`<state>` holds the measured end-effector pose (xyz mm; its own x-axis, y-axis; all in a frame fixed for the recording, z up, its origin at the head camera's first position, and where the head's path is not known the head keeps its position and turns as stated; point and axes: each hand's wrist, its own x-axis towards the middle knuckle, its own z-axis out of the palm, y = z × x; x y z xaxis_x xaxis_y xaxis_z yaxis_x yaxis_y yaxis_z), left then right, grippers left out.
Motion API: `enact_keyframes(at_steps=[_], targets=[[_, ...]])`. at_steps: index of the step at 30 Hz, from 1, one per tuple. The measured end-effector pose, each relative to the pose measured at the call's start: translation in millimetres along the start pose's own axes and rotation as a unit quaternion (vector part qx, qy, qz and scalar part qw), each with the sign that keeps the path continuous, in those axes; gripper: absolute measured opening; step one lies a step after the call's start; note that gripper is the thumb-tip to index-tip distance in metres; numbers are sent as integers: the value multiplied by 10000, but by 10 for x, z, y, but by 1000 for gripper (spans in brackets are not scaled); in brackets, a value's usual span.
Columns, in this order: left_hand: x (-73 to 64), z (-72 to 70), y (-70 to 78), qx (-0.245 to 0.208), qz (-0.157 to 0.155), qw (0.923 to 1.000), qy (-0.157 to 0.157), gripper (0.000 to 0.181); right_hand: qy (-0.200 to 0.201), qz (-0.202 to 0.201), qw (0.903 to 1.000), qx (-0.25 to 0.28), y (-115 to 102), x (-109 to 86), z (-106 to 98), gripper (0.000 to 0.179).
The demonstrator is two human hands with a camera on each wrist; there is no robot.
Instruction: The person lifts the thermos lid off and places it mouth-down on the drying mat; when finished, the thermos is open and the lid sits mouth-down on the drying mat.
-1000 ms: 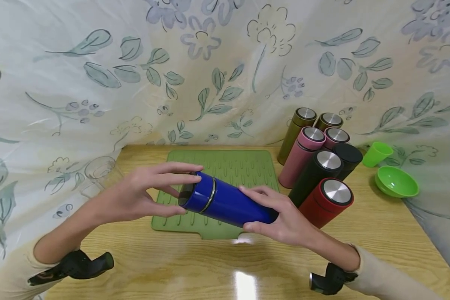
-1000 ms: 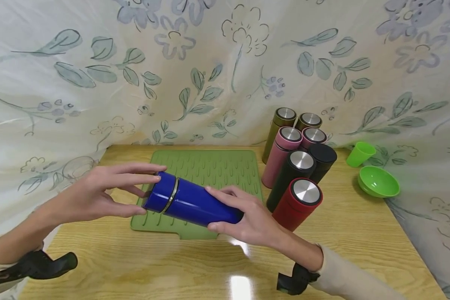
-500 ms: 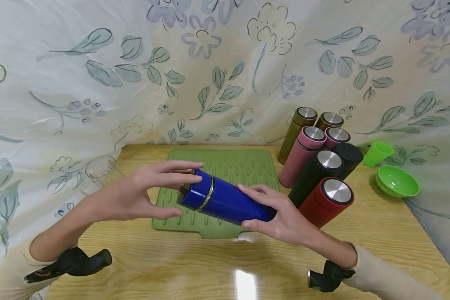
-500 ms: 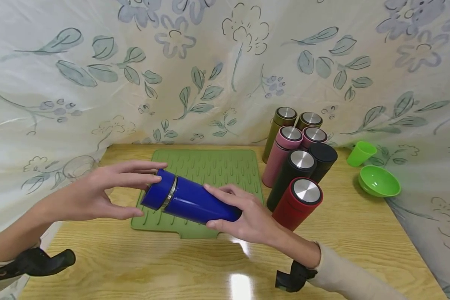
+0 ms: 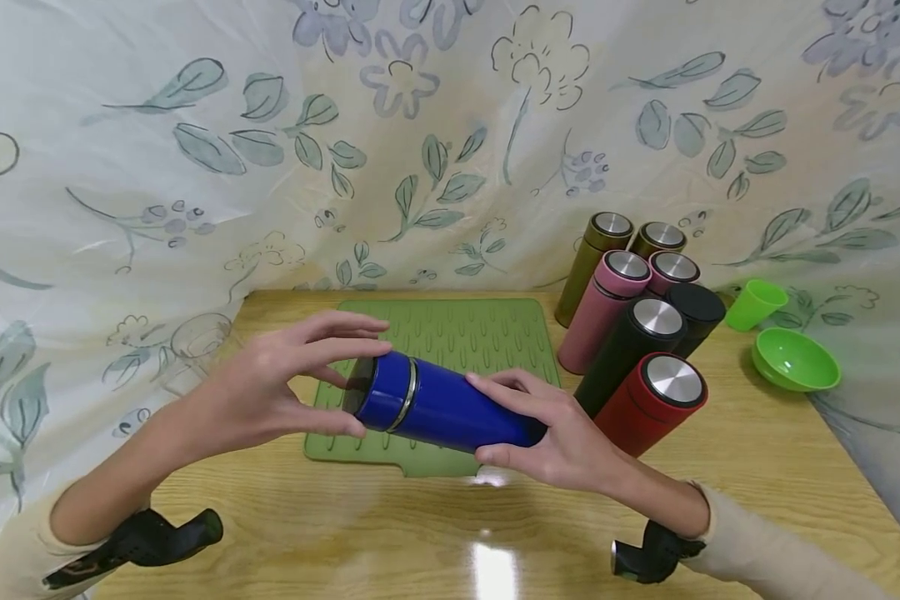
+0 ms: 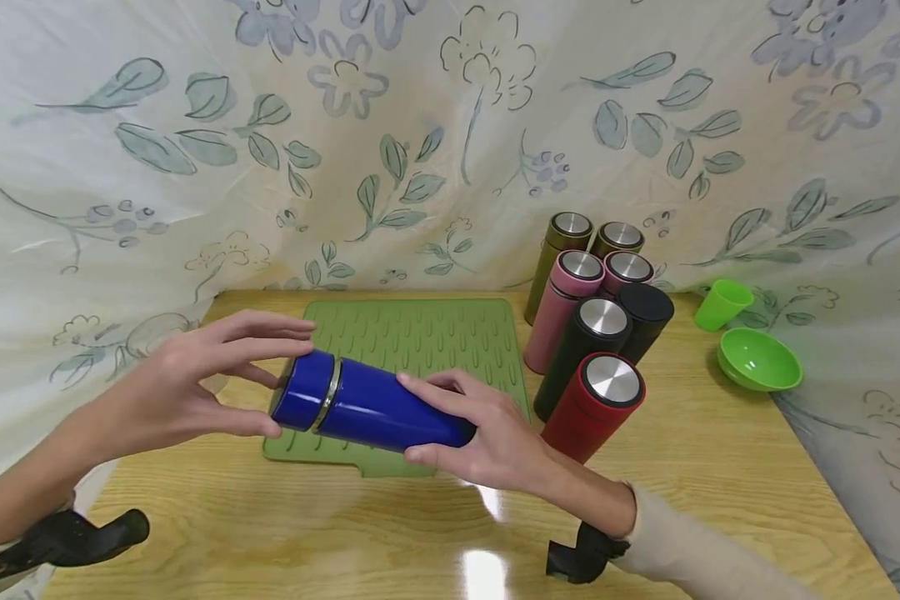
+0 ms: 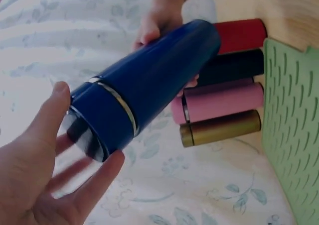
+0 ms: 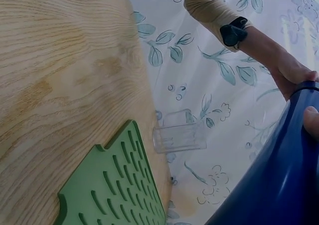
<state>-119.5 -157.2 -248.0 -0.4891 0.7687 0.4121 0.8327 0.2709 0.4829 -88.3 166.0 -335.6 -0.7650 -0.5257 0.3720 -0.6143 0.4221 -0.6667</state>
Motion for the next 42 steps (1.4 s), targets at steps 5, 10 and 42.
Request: enact_keyframes(at_steps=[5, 10, 42], targets=[[-31, -46, -15, -195, 260, 9973, -654, 79, -54, 67, 9999, 52, -2, -15, -6, 75], [-39, -34, -79, -278, 443, 9974, -491, 73, -122, 178, 9998, -38, -19, -28, 24, 73], [12, 4, -80, 411, 585, 9965, -423, 69, 130, 47, 9999, 15, 41, -45, 30, 75]])
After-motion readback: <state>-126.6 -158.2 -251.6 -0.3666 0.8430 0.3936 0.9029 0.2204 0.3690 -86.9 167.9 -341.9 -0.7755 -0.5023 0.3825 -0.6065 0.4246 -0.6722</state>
